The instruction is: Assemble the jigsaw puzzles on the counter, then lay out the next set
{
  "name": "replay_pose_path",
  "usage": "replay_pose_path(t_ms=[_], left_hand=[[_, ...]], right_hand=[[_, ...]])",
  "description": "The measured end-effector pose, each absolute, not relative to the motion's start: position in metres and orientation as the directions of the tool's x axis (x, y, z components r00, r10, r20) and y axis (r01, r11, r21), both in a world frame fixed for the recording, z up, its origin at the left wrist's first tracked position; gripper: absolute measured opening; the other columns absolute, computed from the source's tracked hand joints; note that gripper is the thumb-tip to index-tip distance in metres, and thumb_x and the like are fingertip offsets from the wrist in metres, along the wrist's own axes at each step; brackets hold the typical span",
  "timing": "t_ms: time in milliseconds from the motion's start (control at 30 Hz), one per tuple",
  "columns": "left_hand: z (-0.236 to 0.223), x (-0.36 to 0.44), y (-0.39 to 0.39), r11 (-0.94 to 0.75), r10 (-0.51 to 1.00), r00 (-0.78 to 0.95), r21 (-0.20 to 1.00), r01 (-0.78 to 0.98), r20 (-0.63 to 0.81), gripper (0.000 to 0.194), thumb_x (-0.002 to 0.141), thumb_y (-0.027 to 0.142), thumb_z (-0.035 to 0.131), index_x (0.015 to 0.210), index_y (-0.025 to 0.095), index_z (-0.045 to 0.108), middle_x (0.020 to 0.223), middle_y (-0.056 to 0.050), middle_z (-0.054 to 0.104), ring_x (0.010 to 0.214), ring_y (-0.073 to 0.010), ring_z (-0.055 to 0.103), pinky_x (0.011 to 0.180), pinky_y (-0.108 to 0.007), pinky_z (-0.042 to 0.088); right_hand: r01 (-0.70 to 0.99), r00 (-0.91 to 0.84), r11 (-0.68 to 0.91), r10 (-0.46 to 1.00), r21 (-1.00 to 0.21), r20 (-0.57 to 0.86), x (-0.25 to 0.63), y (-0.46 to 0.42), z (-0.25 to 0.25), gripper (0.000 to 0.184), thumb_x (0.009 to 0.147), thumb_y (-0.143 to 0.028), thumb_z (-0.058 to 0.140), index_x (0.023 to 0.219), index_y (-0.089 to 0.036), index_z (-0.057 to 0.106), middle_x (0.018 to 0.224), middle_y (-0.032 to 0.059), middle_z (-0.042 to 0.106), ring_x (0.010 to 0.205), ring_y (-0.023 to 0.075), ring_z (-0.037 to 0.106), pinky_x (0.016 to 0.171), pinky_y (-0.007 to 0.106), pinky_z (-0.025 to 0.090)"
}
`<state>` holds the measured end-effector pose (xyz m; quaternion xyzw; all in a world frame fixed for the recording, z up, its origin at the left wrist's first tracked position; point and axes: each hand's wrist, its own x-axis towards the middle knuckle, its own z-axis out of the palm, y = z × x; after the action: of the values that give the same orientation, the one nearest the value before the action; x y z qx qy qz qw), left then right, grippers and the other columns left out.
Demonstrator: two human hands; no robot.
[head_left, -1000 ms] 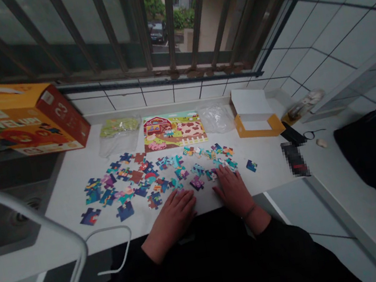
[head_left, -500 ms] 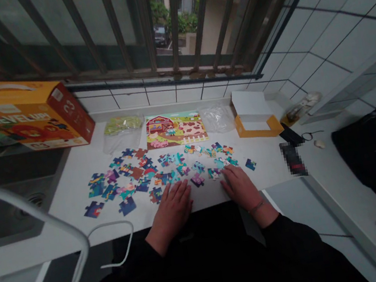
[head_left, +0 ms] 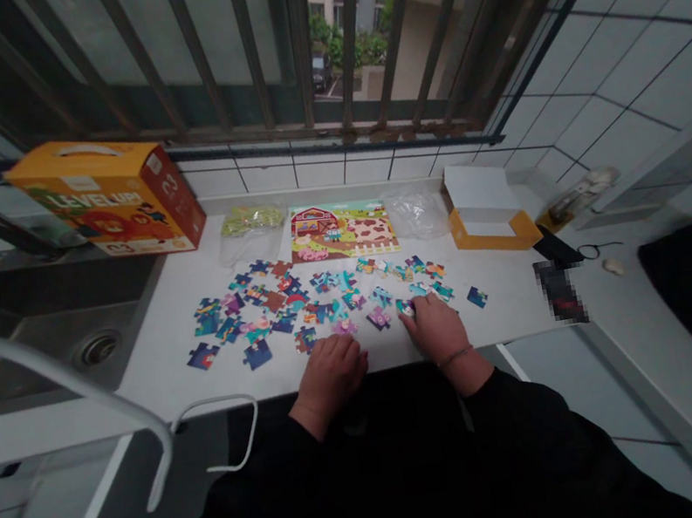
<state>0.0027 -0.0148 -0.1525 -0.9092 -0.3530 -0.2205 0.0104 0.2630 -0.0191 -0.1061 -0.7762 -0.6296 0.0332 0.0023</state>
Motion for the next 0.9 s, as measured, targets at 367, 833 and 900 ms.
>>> replay_pose_path(t_ms=[367,833,900], left_hand=[[-0.157,0.004,-0.013,-0.754,0.615,0.608,0.149,0.639,0.502,0.018,0.104,0.023,0.062,0.119,0.017,0.069,0.128,-0.017,0.076,0.116,-0.0337,0.071,0.099,-0.051,0.056],[-0.154,-0.003,-0.018,-0.883,0.467,0.815,0.135,0.449,0.343,0.039,0.107,0.036,0.069,0.144,0.027,0.063,0.151,-0.009,0.07,0.131,-0.031,0.068,0.108,-0.053,0.05],[-0.153,-0.003,-0.016,-0.881,0.471,0.819,0.141,0.451,0.326,0.032,0.107,0.037,0.069,0.138,0.027,0.067,0.148,-0.008,0.072,0.128,-0.0304,0.069,0.106,-0.052,0.05]], right_hand=[[0.98,0.132,-0.133,0.991,-0.149,-0.017,0.276,-0.051,-0.121,0.04,0.105,-0.011,0.052,0.142,-0.018,0.065,0.128,0.0144,0.078,0.118,0.0257,0.072,0.103,0.033,0.052],[0.855,-0.149,0.21,0.975,-0.473,0.164,0.242,-0.064,-0.14,0.047,0.098,-0.008,0.053,0.14,-0.02,0.07,0.135,0.0101,0.077,0.123,0.0245,0.07,0.111,0.04,0.055],[0.847,-0.161,0.257,0.958,-0.466,0.236,0.233,-0.057,-0.141,0.043,0.099,-0.008,0.053,0.134,-0.02,0.073,0.132,0.0109,0.077,0.124,0.0253,0.069,0.114,0.043,0.053]])
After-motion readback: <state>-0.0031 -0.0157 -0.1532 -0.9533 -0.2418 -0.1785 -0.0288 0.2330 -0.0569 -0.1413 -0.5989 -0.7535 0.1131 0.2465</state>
